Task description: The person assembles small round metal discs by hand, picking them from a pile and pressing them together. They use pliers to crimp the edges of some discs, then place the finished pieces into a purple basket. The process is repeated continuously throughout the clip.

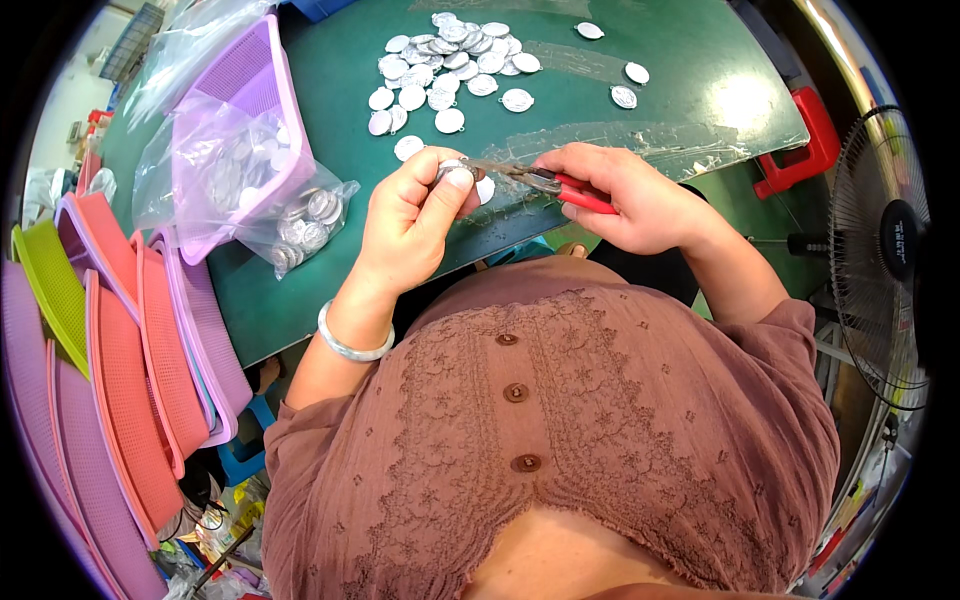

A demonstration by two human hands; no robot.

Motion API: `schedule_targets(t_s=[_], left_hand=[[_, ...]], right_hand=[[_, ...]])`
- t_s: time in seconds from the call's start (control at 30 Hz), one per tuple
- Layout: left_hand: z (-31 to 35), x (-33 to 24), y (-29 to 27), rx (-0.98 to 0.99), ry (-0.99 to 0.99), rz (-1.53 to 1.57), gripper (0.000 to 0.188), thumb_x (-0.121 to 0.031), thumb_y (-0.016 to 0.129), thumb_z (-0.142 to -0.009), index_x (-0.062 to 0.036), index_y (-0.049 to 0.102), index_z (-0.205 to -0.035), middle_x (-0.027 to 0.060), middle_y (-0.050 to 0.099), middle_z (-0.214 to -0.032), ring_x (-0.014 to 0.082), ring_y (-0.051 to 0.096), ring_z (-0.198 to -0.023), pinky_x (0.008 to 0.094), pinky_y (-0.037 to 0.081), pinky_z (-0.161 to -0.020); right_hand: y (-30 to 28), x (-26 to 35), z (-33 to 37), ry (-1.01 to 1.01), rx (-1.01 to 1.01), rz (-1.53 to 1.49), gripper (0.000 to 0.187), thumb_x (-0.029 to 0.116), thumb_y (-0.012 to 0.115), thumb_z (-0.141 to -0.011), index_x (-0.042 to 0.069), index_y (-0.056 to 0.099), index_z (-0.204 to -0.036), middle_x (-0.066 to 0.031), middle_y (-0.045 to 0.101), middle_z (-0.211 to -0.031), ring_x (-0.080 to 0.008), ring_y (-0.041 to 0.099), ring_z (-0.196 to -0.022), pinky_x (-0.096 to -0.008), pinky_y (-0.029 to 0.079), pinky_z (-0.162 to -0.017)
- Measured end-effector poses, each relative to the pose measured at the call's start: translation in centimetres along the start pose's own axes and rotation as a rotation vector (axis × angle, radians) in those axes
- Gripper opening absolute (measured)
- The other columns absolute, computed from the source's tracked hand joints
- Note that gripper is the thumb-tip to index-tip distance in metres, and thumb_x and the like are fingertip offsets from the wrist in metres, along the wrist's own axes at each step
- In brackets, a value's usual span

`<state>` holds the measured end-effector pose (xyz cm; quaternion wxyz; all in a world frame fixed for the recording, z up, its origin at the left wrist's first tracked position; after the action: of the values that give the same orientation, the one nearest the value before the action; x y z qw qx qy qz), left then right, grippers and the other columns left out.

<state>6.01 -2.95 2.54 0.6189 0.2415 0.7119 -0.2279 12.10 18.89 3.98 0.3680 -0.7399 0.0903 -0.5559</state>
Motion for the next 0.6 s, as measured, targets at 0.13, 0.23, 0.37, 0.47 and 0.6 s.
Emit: schedule_targets(t_s=[0.13, 0.23, 0.37, 0.47, 0.6], left_hand=[[0.2, 0.34, 0.01, -0.006, 0.008, -0.027, 0.015, -0.014, 0.048, -0.09, 0.0002, 0.054, -0.089, 0.0009, 0.056, -0.075, 0.0053, 0.05, -0.068, 0.0188, 0.042, -0.061], [0.38, 0.82, 0.05, -0.006, 0.017, 0.02, 0.015, -0.013, 0.048, -0.09, 0.0004, 0.054, -0.089, 0.0012, 0.057, -0.075, 0.006, 0.051, -0.069, 0.0196, 0.043, -0.062], [0.41, 0.59, -0.21, 0.027, -0.013, -0.014, 0.013, -0.012, 0.048, -0.089, 0.0004, 0.053, -0.09, 0.0016, 0.056, -0.074, 0.0064, 0.052, -0.069, 0.0204, 0.044, -0.062], [0.48, 0.14, -0.03, 0.02, -0.026, 0.047, 0.013, -0.011, 0.048, -0.089, 0.0001, 0.054, -0.089, 0.0014, 0.056, -0.072, 0.0063, 0.05, -0.066, 0.0205, 0.043, -0.06], [0.22, 0.42, -0.27, -0.007, -0.012, -0.004, 0.013, -0.013, 0.049, -0.089, -0.0005, 0.054, -0.086, 0.0007, 0.055, -0.069, 0.0058, 0.048, -0.062, 0.0201, 0.041, -0.057]], right_hand=[[0.08, 0.26, 0.01, 0.055, 0.011, -0.012, 0.039, 0.002, 0.055, -0.073, 0.0, 0.048, -0.111, -0.0134, 0.054, -0.085, -0.026, 0.051, -0.072, -0.0323, 0.043, -0.065], [0.11, 0.32, 0.02, 0.087, 0.035, -0.025, 0.039, 0.002, 0.055, -0.072, 0.0, 0.048, -0.111, -0.0132, 0.053, -0.085, -0.026, 0.051, -0.071, -0.0327, 0.042, -0.064], [0.22, 0.0, -0.01, 0.061, 0.053, -0.022, 0.04, 0.002, 0.056, -0.071, 0.001, 0.049, -0.11, -0.0128, 0.053, -0.084, -0.026, 0.051, -0.071, -0.0326, 0.042, -0.064], [0.39, -0.46, 0.03, 0.035, 0.033, -0.071, 0.041, 0.001, 0.057, -0.07, 0.001, 0.049, -0.11, -0.0125, 0.053, -0.083, -0.0262, 0.051, -0.071, -0.0325, 0.042, -0.063], [0.34, 0.0, -0.03, 0.072, 0.039, -0.053, 0.04, 0.001, 0.057, -0.07, 0.001, 0.049, -0.109, -0.0122, 0.054, -0.083, -0.0263, 0.052, -0.071, -0.0325, 0.042, -0.063]])
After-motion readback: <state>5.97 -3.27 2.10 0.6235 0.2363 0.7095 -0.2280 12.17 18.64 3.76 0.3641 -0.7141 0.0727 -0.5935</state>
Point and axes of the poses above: each hand's wrist, its own z-axis away from the middle knuckle, its own y-axis out of the palm, x = y × z, the point moved 1 cm from there along -z, towards the middle knuckle
